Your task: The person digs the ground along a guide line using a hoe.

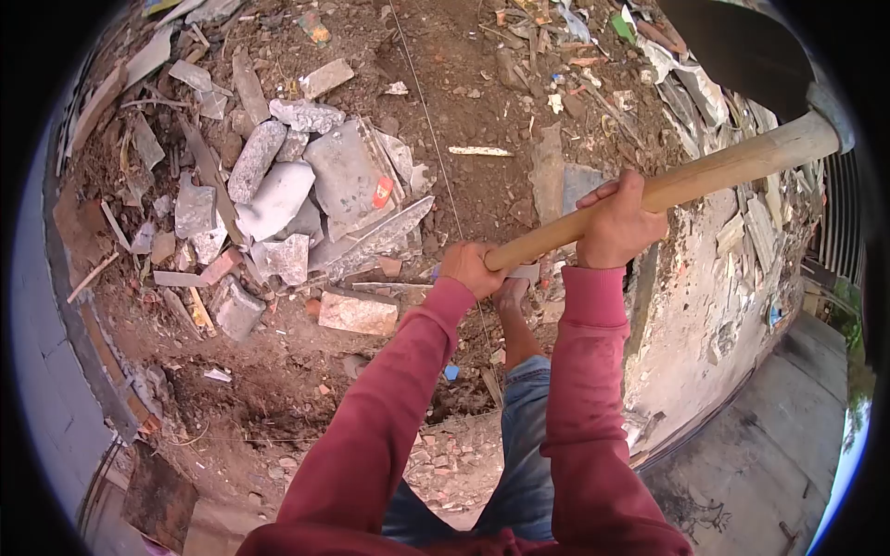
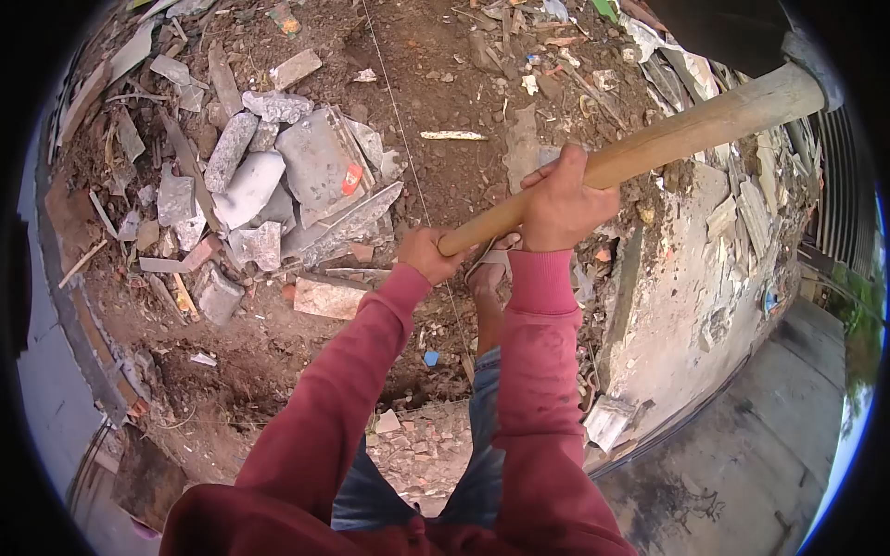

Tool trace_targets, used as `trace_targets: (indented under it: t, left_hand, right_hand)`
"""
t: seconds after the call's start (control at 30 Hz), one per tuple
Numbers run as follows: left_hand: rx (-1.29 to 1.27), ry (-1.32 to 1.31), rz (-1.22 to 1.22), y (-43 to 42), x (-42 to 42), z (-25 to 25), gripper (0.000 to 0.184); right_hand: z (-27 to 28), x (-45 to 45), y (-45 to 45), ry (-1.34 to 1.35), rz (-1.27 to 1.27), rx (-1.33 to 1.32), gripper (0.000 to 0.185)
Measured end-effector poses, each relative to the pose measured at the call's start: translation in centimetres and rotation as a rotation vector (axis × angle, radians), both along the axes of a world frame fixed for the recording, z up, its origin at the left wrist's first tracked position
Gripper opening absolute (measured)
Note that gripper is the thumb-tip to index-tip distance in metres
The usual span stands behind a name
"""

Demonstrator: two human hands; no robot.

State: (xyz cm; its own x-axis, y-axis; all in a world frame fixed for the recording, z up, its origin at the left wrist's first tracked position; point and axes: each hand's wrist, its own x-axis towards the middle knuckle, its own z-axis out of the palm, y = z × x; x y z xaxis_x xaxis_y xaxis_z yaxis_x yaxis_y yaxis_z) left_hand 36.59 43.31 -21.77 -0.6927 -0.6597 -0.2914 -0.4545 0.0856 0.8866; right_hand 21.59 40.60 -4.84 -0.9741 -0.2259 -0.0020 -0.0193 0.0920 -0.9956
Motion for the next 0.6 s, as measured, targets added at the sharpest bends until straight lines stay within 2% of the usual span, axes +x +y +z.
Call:
trace_targets:
  t: [0.03,0.1,0.13,0.17,0.2,0.27,0.3,0.37,0.47,0.53,0.6]
  left_hand:
    - [0.010,-0.002,-0.004,-0.7,-0.3,-0.9,0.044]
    - [0.115,-0.127,-0.039,-1.8,1.1,-3.0,0.042]
    - [0.174,-0.322,-0.051,-0.5,4.3,-6.6,0.044]
    - [0.238,-0.523,-0.043,2.6,8.5,-10.0,0.045]
    - [0.203,-0.602,0.024,5.8,11.1,-10.2,0.047]
    - [0.106,-0.686,0.064,3.8,13.9,-9.2,0.050]
    - [0.161,-0.676,0.099,4.9,12.3,-7.1,0.050]
    - [0.162,-0.704,0.048,5.6,13.4,-3.1,0.050]
    - [0.051,-0.390,0.131,5.6,8.2,-0.1,0.040]
    - [-0.026,-0.196,0.132,4.7,3.7,1.4,0.037]
    - [-0.076,-0.035,0.101,1.3,-1.0,1.3,0.037]
  right_hand:
    - [-0.5,-0.3,0.2,0.098,0.018,-0.013,0.019]
    - [-6.4,0.6,0.2,0.044,0.027,-0.044,0.019]
    - [-11.7,2.4,0.3,-0.117,-0.034,-0.016,0.018]
    - [-19.1,4.0,1.2,-0.267,-0.027,0.145,0.021]
    - [-26.9,5.7,2.5,-0.469,0.061,0.352,0.022]
    - [-25.6,6.9,3.0,-0.524,0.063,0.336,0.021]
    - [-23.6,5.2,3.5,-0.500,0.097,0.375,0.021]
    - [-18.9,5.9,2.1,-0.602,-0.015,0.201,0.018]
    - [-9.1,3.5,2.1,-0.389,0.031,0.073,0.016]
    - [-1.5,1.8,1.4,-0.146,0.037,0.029,0.015]
    - [0.9,-0.7,1.1,0.097,0.151,-0.070,0.018]
